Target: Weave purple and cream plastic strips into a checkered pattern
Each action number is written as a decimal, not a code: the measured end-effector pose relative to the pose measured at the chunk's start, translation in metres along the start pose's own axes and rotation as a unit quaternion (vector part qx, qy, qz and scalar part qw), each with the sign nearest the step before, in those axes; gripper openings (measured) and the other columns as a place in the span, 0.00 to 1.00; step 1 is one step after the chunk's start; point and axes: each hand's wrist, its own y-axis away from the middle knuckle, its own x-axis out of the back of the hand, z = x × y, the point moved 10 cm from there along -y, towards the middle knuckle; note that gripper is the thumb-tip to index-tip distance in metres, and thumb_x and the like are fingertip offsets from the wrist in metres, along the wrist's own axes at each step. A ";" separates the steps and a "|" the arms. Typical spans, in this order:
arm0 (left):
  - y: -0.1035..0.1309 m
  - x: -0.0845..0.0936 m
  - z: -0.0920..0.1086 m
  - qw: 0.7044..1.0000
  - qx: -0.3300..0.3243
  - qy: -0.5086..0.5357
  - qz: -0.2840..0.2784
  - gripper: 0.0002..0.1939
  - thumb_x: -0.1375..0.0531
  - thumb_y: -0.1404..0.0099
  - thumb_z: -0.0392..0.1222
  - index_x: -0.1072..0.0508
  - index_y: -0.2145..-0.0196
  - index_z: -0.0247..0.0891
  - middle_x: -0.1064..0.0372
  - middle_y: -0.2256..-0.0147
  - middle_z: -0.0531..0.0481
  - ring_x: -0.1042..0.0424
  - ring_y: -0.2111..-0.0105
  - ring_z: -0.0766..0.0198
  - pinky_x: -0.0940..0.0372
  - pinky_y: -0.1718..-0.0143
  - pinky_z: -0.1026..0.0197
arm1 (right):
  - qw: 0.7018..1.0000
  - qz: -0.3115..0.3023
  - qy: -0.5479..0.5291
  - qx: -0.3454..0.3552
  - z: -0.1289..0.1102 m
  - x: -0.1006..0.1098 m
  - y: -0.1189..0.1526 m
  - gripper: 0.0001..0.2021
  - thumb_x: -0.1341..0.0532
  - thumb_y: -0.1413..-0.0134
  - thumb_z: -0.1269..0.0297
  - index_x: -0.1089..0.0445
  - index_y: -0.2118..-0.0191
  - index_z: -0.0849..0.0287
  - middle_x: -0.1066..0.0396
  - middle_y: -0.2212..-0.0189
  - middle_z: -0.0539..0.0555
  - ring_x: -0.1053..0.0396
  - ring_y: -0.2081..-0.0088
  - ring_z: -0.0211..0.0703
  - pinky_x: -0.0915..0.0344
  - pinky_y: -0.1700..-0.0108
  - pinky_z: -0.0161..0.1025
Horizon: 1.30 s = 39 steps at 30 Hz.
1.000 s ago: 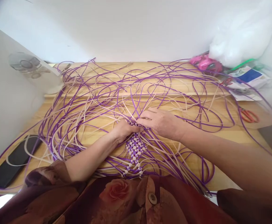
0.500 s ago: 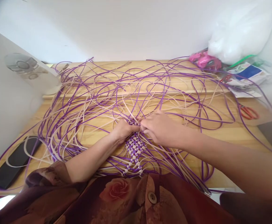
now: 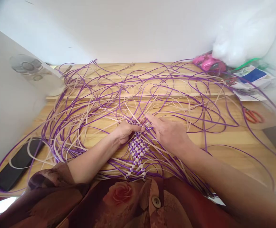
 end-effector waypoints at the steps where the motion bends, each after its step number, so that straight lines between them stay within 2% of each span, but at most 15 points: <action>1: 0.000 0.000 0.000 1.000 0.001 0.003 -0.001 0.20 0.28 0.66 0.32 0.21 0.69 0.32 0.23 0.72 0.47 0.25 0.71 0.61 0.31 0.59 0.56 | 1.000 0.002 -0.020 -0.010 0.000 0.001 0.001 0.17 0.49 0.36 0.64 0.30 0.46 0.54 0.24 0.60 0.56 0.28 0.62 0.47 0.38 0.63 0.40; 5: 0.001 0.004 -0.003 0.999 0.018 0.013 0.024 0.20 0.27 0.68 0.32 0.22 0.71 0.32 0.23 0.73 0.46 0.25 0.71 0.58 0.30 0.59 0.55 | 0.996 0.032 -0.066 -0.050 0.004 0.006 0.006 0.12 0.48 0.37 0.64 0.27 0.60 0.56 0.24 0.64 0.56 0.28 0.62 0.48 0.37 0.61 0.41; 7: 0.001 0.006 -0.003 0.999 0.021 0.014 0.040 0.20 0.26 0.69 0.31 0.22 0.73 0.32 0.23 0.73 0.46 0.25 0.71 0.59 0.30 0.60 0.55 | 0.990 -0.001 -0.114 -0.079 0.006 -0.005 0.009 0.10 0.47 0.38 0.62 0.30 0.65 0.57 0.26 0.69 0.55 0.29 0.66 0.46 0.38 0.65 0.40; 10: 0.002 0.005 -0.002 0.999 0.021 0.001 0.035 0.20 0.27 0.69 0.31 0.22 0.72 0.32 0.23 0.73 0.47 0.26 0.73 0.61 0.31 0.61 0.57 | 0.931 -0.123 -0.296 -0.174 0.011 -0.043 0.020 0.10 0.48 0.38 0.59 0.37 0.68 0.56 0.30 0.76 0.49 0.32 0.78 0.39 0.41 0.74 0.36; 12: 0.002 0.006 -0.002 0.999 0.017 -0.011 0.034 0.20 0.27 0.68 0.32 0.22 0.72 0.32 0.24 0.74 0.48 0.27 0.73 0.62 0.31 0.62 0.58 | 0.906 -0.135 -0.341 -0.213 0.015 -0.052 0.023 0.11 0.48 0.38 0.58 0.38 0.68 0.56 0.31 0.77 0.48 0.34 0.81 0.37 0.42 0.76 0.34; 15: 0.002 0.006 0.002 0.998 -0.003 -0.047 0.035 0.20 0.27 0.67 0.32 0.22 0.71 0.32 0.26 0.76 0.50 0.29 0.75 0.65 0.32 0.64 0.59 | 0.957 -0.051 -0.225 -0.173 0.022 -0.028 0.009 0.11 0.45 0.40 0.58 0.33 0.69 0.56 0.30 0.77 0.49 0.34 0.76 0.39 0.43 0.71 0.36; 17: 0.002 0.003 0.005 0.997 -0.016 -0.074 0.014 0.19 0.28 0.65 0.32 0.22 0.71 0.32 0.26 0.76 0.51 0.29 0.75 0.66 0.33 0.66 0.61 | 0.972 -0.016 -0.169 -0.161 0.029 -0.016 -0.001 0.09 0.43 0.42 0.59 0.30 0.68 0.56 0.29 0.76 0.50 0.34 0.74 0.39 0.45 0.70 0.36; 21: 0.002 -0.003 0.005 0.998 -0.013 -0.055 -0.015 0.18 0.28 0.65 0.32 0.22 0.71 0.32 0.26 0.75 0.51 0.29 0.75 0.67 0.34 0.64 0.62 | 0.969 -0.066 -0.146 -0.186 0.038 -0.022 -0.008 0.07 0.42 0.46 0.60 0.31 0.69 0.56 0.34 0.83 0.47 0.41 0.81 0.37 0.52 0.75 0.35; 25: 0.001 0.003 0.000 1.000 0.010 -0.011 0.014 0.19 0.27 0.68 0.32 0.23 0.72 0.31 0.26 0.76 0.50 0.28 0.75 0.65 0.33 0.62 0.59 | 0.989 -0.044 -0.055 -0.133 0.018 -0.008 -0.002 0.07 0.43 0.45 0.60 0.32 0.67 0.57 0.33 0.80 0.49 0.40 0.78 0.39 0.53 0.73 0.36; 27: 0.000 0.005 -0.001 1.000 0.010 -0.002 0.023 0.20 0.27 0.68 0.32 0.23 0.73 0.31 0.25 0.75 0.48 0.27 0.73 0.63 0.33 0.60 0.57 | 0.987 -0.067 -0.080 -0.119 0.009 -0.014 0.003 0.08 0.45 0.43 0.60 0.34 0.69 0.58 0.33 0.79 0.51 0.38 0.76 0.39 0.52 0.72 0.36; 29: 0.000 0.005 -0.001 1.000 0.006 -0.002 0.020 0.20 0.26 0.68 0.33 0.22 0.73 0.31 0.24 0.74 0.47 0.26 0.71 0.61 0.33 0.59 0.57 | 0.962 -0.129 -0.188 -0.150 0.009 -0.037 0.009 0.10 0.47 0.43 0.59 0.37 0.72 0.57 0.33 0.79 0.50 0.37 0.77 0.38 0.50 0.73 0.35; 31: -0.001 0.004 -0.002 1.000 0.012 -0.009 0.008 0.20 0.26 0.68 0.34 0.22 0.73 0.30 0.24 0.74 0.46 0.26 0.72 0.60 0.32 0.59 0.55 | 0.900 -0.186 -0.320 -0.230 0.017 -0.067 0.018 0.10 0.49 0.43 0.59 0.40 0.72 0.57 0.34 0.80 0.48 0.39 0.81 0.36 0.48 0.76 0.34; 33: -0.002 0.006 -0.006 1.000 0.026 -0.016 0.004 0.20 0.25 0.67 0.36 0.22 0.73 0.30 0.24 0.74 0.46 0.27 0.73 0.61 0.32 0.61 0.55 | 0.847 -0.200 -0.399 -0.289 0.026 -0.088 0.024 0.09 0.48 0.46 0.59 0.40 0.72 0.57 0.36 0.82 0.46 0.42 0.83 0.35 0.48 0.78 0.33; 34: -0.003 0.008 -0.008 0.999 0.033 -0.020 0.006 0.20 0.25 0.67 0.37 0.22 0.73 0.30 0.24 0.74 0.46 0.27 0.74 0.61 0.32 0.61 0.55 | 0.842 -0.192 -0.412 -0.292 0.029 -0.092 0.023 0.09 0.48 0.47 0.60 0.40 0.73 0.57 0.37 0.82 0.46 0.43 0.83 0.34 0.48 0.77 0.33; 39: -0.009 0.020 -0.016 0.997 0.053 -0.047 0.035 0.22 0.24 0.64 0.43 0.21 0.70 0.31 0.23 0.71 0.43 0.26 0.70 0.59 0.32 0.61 0.56 | 0.881 -0.121 -0.401 -0.218 0.031 -0.086 0.014 0.10 0.47 0.50 0.62 0.40 0.78 0.58 0.38 0.82 0.46 0.43 0.77 0.35 0.46 0.72 0.34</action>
